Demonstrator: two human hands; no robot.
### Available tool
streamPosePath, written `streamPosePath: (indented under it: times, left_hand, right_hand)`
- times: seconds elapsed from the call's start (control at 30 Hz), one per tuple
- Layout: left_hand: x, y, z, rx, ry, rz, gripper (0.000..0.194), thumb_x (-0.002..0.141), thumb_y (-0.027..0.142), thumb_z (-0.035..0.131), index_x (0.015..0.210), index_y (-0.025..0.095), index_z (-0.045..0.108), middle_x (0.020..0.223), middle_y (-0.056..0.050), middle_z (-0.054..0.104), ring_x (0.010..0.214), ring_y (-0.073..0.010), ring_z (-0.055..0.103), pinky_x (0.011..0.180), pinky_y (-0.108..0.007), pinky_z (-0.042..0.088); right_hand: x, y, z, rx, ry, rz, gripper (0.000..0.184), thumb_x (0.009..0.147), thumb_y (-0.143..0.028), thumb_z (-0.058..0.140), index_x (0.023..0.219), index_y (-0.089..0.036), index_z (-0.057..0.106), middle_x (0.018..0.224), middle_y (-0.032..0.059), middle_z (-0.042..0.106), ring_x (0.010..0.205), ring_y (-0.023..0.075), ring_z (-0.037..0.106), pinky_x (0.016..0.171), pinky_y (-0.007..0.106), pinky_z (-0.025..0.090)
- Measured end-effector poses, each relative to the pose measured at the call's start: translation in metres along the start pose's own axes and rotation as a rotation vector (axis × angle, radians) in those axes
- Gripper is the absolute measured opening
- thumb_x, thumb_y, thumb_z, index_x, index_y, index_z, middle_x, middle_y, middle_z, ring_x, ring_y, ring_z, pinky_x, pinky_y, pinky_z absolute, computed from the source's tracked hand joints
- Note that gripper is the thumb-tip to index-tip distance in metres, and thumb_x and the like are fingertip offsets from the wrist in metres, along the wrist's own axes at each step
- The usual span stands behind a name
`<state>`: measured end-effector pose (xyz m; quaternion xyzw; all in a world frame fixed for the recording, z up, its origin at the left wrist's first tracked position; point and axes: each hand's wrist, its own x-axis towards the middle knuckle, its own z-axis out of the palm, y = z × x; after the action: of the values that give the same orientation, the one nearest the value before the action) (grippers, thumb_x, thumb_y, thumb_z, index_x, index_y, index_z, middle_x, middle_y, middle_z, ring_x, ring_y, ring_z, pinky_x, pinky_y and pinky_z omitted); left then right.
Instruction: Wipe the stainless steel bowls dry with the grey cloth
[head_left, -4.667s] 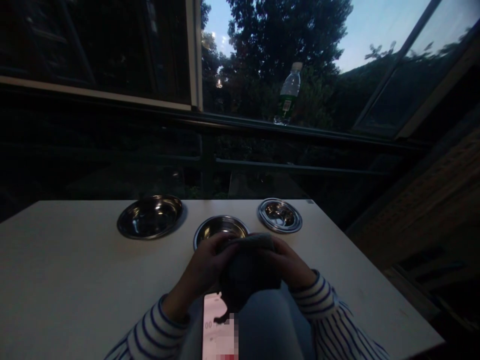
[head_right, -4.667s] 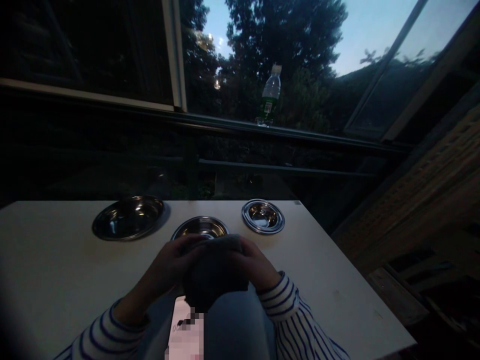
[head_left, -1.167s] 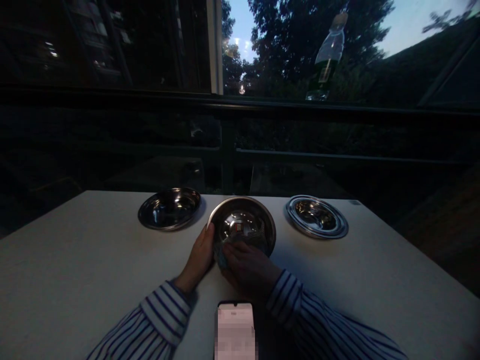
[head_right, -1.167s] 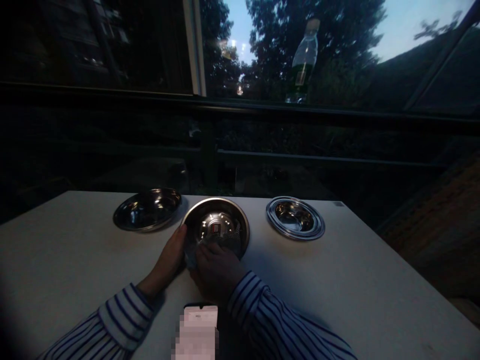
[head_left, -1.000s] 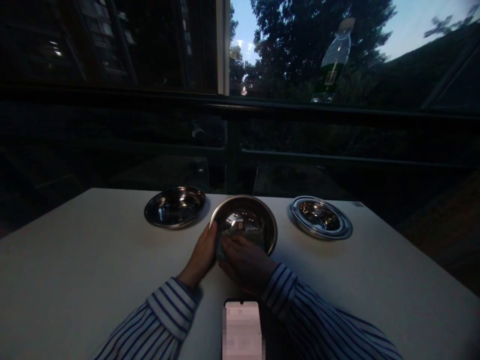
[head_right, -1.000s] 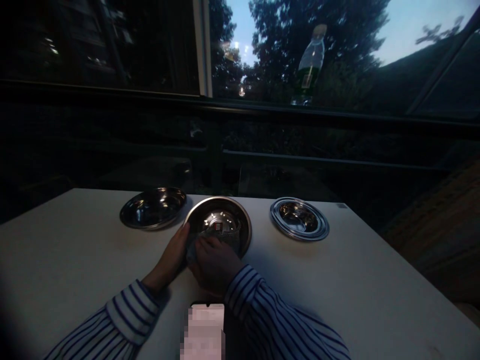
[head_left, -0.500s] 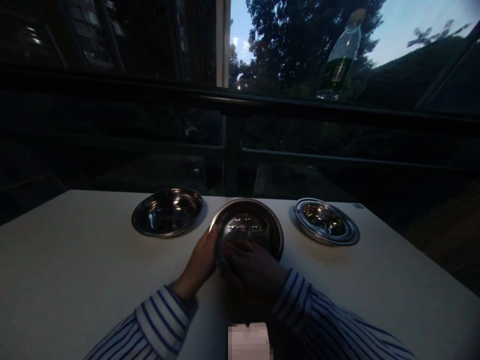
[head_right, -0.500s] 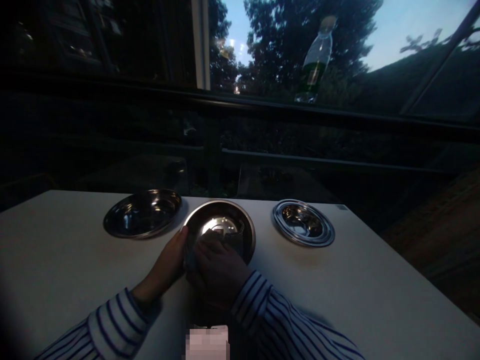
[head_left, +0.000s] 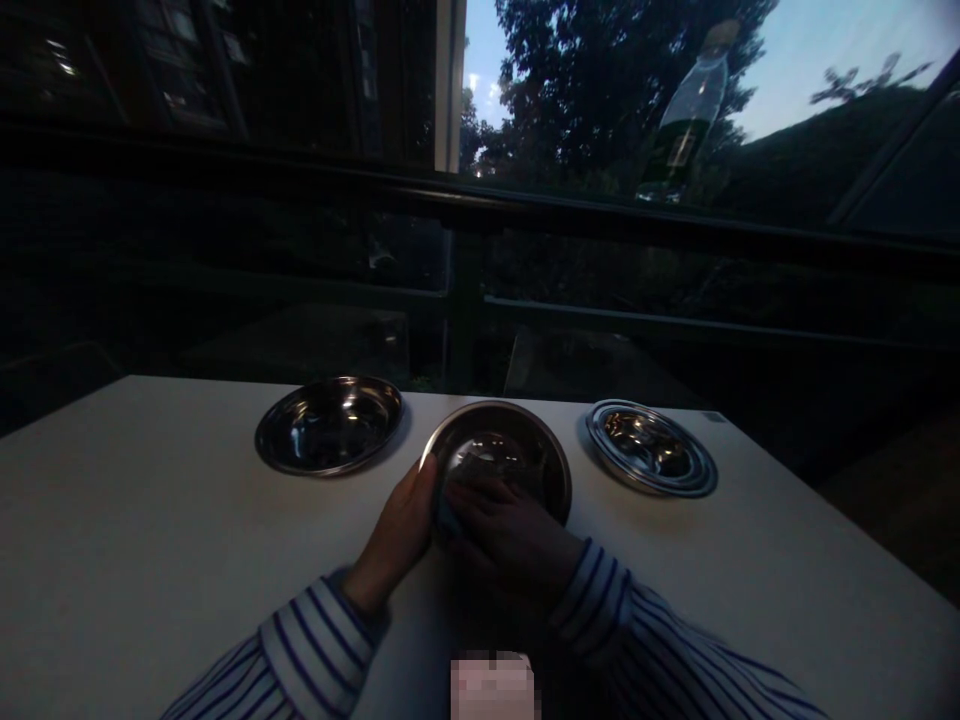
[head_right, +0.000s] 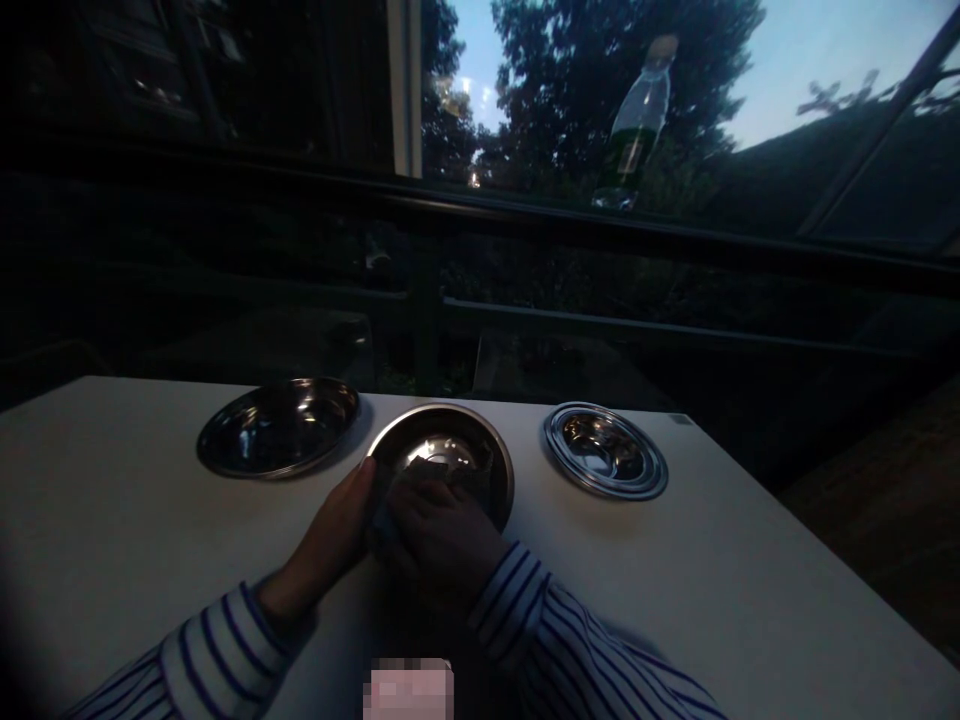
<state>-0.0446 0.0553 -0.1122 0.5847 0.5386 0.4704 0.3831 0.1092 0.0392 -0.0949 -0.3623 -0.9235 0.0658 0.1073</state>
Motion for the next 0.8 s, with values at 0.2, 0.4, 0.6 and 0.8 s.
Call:
streamPosePath:
  times: [0.2, 0.4, 0.6, 0.8]
  left_hand:
    - [0.0, -0.004, 0.001, -0.071, 0.007, -0.025, 0.055, 0.086, 0.053, 0.028, 0.108, 0.013, 0.06, 0.11, -0.012, 0.066, 0.102, -0.024, 0.059, 0.093, -0.036, 0.04]
    - [-0.001, -0.005, 0.003, -0.065, -0.016, 0.001, 0.056, 0.086, 0.052, 0.028, 0.114, 0.014, 0.058, 0.115, -0.011, 0.064, 0.108, -0.024, 0.056, 0.095, -0.036, 0.039]
    - [-0.003, -0.004, 0.004, -0.107, -0.005, 0.057, 0.053, 0.086, 0.05, 0.03, 0.112, 0.015, 0.06, 0.113, -0.011, 0.065, 0.103, -0.0233, 0.058, 0.093, -0.034, 0.04]
    - [0.001, -0.008, 0.002, -0.079, 0.051, 0.008, 0.058, 0.086, 0.054, 0.026, 0.107, 0.013, 0.06, 0.111, -0.013, 0.065, 0.103, -0.024, 0.058, 0.093, -0.035, 0.04]
  right_hand:
    - [-0.019, -0.005, -0.013, 0.015, -0.106, 0.004, 0.032, 0.089, -0.034, 0.04, 0.116, -0.019, 0.051, 0.111, 0.0049, 0.062, 0.101, 0.0226, 0.051, 0.084, 0.037, 0.042]
    - [-0.003, 0.001, -0.002, -0.003, 0.044, 0.052, 0.041, 0.092, -0.036, 0.034, 0.127, -0.017, 0.044, 0.126, 0.0074, 0.053, 0.114, 0.0237, 0.042, 0.092, 0.04, 0.037]
    - [0.006, 0.001, 0.004, -0.075, 0.104, 0.057, 0.045, 0.092, -0.037, 0.035, 0.13, -0.014, 0.042, 0.134, 0.0095, 0.045, 0.12, 0.0275, 0.037, 0.094, 0.044, 0.037]
    - [-0.005, -0.001, -0.002, 0.01, 0.012, -0.058, 0.033, 0.094, -0.031, 0.032, 0.114, -0.02, 0.055, 0.119, 0.0033, 0.059, 0.109, 0.0196, 0.047, 0.092, 0.035, 0.041]
